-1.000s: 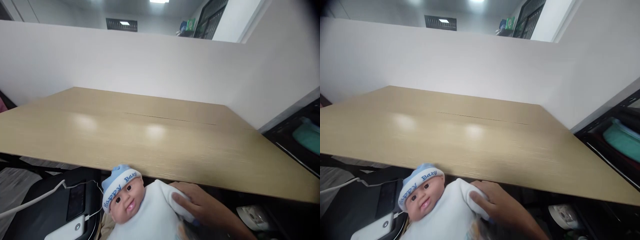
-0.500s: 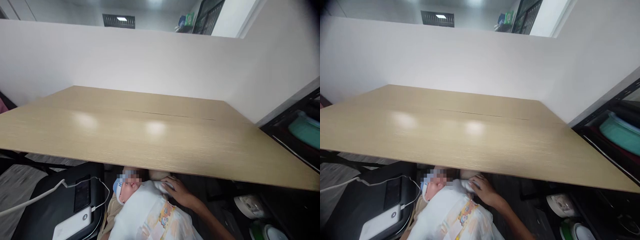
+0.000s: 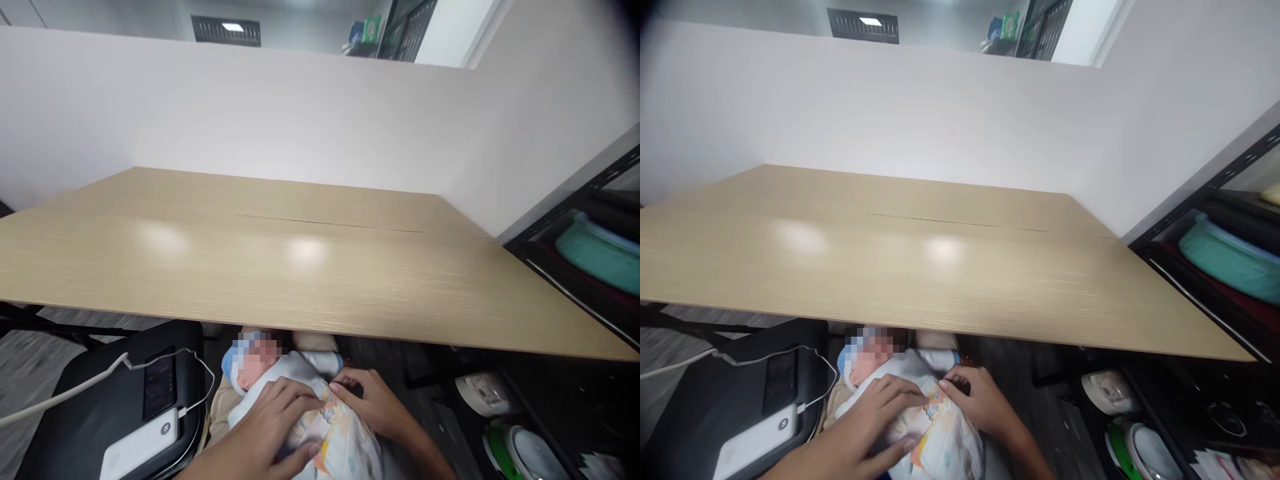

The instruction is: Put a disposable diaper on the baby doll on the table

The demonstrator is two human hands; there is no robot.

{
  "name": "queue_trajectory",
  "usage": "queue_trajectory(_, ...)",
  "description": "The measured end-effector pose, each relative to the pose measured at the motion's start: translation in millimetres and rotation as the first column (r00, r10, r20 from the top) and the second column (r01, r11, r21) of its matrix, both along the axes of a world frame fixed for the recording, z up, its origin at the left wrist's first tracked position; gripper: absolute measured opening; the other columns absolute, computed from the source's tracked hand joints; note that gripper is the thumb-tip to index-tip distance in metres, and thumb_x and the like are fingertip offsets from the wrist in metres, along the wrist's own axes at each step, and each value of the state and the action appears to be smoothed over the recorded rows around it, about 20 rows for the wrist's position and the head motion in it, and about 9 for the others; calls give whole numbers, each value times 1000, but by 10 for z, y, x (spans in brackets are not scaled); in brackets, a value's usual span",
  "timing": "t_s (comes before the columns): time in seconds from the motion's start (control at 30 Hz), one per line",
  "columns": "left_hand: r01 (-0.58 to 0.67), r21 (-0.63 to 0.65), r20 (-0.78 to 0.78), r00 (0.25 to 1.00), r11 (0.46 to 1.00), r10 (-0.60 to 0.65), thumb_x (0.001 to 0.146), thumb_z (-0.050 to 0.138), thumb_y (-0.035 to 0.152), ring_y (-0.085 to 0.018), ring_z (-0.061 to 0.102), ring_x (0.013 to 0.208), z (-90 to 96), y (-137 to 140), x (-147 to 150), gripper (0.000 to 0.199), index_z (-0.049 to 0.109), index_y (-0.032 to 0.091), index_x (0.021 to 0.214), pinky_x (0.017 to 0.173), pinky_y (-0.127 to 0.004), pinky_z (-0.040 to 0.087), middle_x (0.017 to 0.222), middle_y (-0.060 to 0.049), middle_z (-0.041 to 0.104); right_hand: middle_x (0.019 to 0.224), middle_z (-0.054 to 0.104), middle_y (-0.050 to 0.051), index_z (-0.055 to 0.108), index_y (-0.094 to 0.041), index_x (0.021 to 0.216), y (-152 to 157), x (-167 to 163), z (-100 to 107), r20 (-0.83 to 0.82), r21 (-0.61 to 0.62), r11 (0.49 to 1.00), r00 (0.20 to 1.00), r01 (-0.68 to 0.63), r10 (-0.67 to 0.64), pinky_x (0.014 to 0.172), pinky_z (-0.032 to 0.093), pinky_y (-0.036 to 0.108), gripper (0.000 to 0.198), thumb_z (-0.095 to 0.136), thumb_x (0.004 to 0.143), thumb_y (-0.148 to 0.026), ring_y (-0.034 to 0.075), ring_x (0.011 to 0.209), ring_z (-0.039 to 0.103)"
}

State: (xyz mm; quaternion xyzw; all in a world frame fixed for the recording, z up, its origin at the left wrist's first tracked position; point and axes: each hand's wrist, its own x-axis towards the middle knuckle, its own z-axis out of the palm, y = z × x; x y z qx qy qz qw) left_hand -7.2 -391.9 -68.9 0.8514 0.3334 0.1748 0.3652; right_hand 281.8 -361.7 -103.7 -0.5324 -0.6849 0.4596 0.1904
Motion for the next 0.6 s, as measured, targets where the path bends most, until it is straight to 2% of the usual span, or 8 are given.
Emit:
queue_trajectory(0.13, -39, -139, -1, 999, 990, 39, 103, 72, 32, -29, 60, 121, 152, 149, 246, 21, 70, 25, 123, 109, -46, 49, 128, -7, 70, 77, 76, 3, 75, -19, 83, 92, 96, -249, 39, 30, 998, 997, 62, -63, 72, 47, 32, 40, 62, 103, -51, 22, 76, 69)
queue_trajectory(0.23, -76, -155, 59, 995, 985, 86, 103, 72, 29, -27, 58, 117, 116, 141, 264, 9, 71, 24, 110, 105, -43, 46, 120, -6, 70, 77, 75, 3, 74, -20, 84, 146, 225, -439, 80, 95, 986, 986, 138, -146, 77, 51, 34, 43, 60, 103, -56, 23, 77, 69)
queue_trajectory(0.3, -98, -152, 100, 988, 984, 114, 106, 68, 29, -26, 58, 115, 77, 121, 243, 6, 68, 23, 108, 104, -41, 45, 117, -6, 70, 88, 79, 6, 77, -21, 91, 159, 263, -443, 87, 152, 976, 981, 158, -173, 84, 54, 37, 43, 58, 105, -56, 25, 85, 72)
queue_trajectory(0.4, -85, -178, 162, 980, 980, 114, 111, 61, 32, -24, 59, 113, 91, 71, 143, 11, 66, 22, 111, 102, -38, 46, 117, -7, 70, 121, 80, 12, 80, -22, 117, 116, 168, -190, 19, 201, 977, 996, 78, -84, 102, 55, 41, 37, 56, 109, -50, 27, 111, 73)
queue_trajectory(0.47, -9, -219, 200, 978, 976, 54, 113, 60, 38, -22, 62, 112, 153, 15, 23, 17, 67, 23, 113, 101, -34, 49, 117, -7, 70, 139, 74, 12, 76, -25, 134, 51, 16, 77, -31, 218, 974, 997, -68, 77, 115, 50, 41, 36, 56, 111, -46, 27, 130, 68)
queue_trajectory(0.53, 86, -248, 214, 976, 965, -32, 113, 60, 44, -20, 64, 109, 229, -55, -119, 22, 68, 23, 112, 99, -30, 51, 116, -7, 70, 145, 70, 10, 74, -28, 140, -21, -149, 318, -38, 212, 949, 968, -235, 248, 117, 49, 40, 36, 57, 112, -44, 25, 135, 64)
queue_trajectory(0.6, 119, -259, 187, 980, 959, -71, 115, 57, 46, -20, 66, 105, 291, -123, -248, 26, 69, 24, 110, 94, -28, 53, 113, -7, 72, 134, 74, 10, 77, -26, 131, -90, -254, 477, 8, 214, 920, 943, -327, 334, 109, 51, 39, 34, 57, 112, -45, 25, 125, 67)
